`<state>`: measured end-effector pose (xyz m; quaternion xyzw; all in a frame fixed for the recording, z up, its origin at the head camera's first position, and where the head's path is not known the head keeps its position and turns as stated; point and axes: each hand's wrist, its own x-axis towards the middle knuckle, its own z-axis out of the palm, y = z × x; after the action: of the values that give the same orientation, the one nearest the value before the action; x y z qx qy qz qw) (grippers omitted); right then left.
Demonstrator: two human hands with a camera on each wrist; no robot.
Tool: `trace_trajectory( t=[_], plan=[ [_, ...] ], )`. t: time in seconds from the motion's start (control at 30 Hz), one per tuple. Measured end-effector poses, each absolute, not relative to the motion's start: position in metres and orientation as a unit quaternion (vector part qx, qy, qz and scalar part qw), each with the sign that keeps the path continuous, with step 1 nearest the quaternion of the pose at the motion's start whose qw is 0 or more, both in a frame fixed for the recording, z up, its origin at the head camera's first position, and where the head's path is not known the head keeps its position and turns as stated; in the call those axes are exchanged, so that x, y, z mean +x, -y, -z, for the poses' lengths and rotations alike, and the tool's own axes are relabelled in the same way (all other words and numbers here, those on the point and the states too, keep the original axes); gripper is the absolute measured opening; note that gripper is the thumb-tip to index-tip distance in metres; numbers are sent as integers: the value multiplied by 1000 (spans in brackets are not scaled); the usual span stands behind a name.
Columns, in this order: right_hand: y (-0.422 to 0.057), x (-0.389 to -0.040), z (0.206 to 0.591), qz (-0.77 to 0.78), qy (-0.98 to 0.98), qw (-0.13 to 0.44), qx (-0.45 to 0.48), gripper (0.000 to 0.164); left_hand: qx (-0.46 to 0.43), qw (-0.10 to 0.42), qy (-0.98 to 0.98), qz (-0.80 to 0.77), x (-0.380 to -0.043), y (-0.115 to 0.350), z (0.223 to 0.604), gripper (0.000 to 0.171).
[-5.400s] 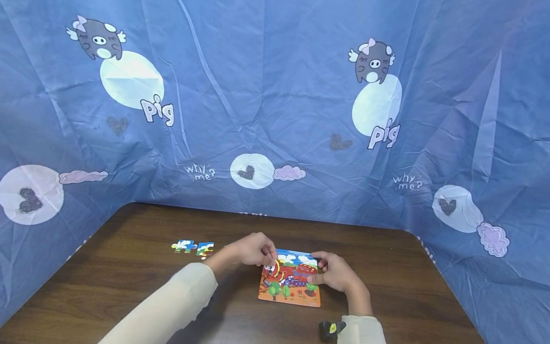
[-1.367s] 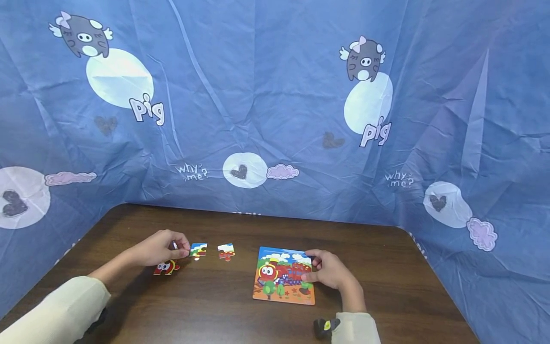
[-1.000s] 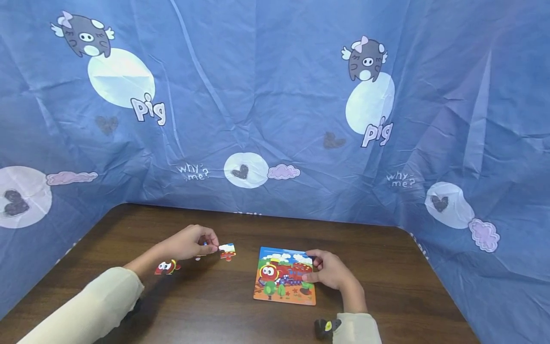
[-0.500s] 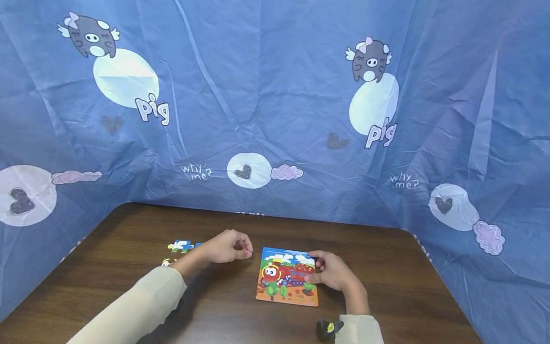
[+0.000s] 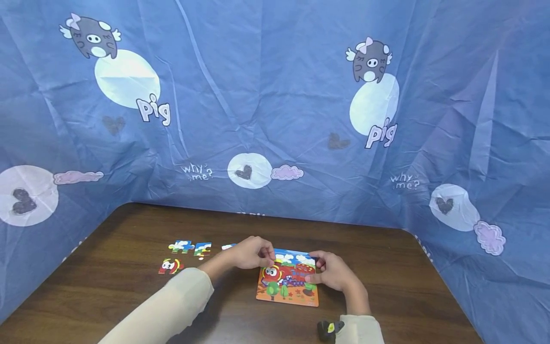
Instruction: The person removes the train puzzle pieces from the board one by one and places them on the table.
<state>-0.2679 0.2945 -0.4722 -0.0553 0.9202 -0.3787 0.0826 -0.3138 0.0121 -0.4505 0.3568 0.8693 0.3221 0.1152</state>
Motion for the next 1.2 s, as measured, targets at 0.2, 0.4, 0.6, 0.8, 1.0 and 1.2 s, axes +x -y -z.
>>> trace_trajectory(
  t=[0.2, 0.4, 0.6, 0.8, 1.0, 1.2],
  plan=[
    [-294, -267, 471, 378, -921, 82, -53, 66, 335, 146, -871, -329, -313, -27, 448, 7],
    [-295, -266, 471, 379, -920, 86, -52, 66, 321, 165, -875, -323, -313, -39, 451, 11],
    [-295, -267, 471, 371, -923, 81, -57, 67, 300, 176, -887, -304, -310, -45, 449, 14],
    [-294, -269, 471, 371, -923, 77, -60, 66, 291, 183, -892, -295, -308, -49, 448, 16],
    [-293, -269, 471, 375, -922, 78, -54, 65, 288, 194, -894, -284, -306, -52, 448, 15],
    [-292, -269, 472, 374, -922, 80, -53, 65, 287, 192, -896, -279, -305, -52, 448, 16]
  ],
)
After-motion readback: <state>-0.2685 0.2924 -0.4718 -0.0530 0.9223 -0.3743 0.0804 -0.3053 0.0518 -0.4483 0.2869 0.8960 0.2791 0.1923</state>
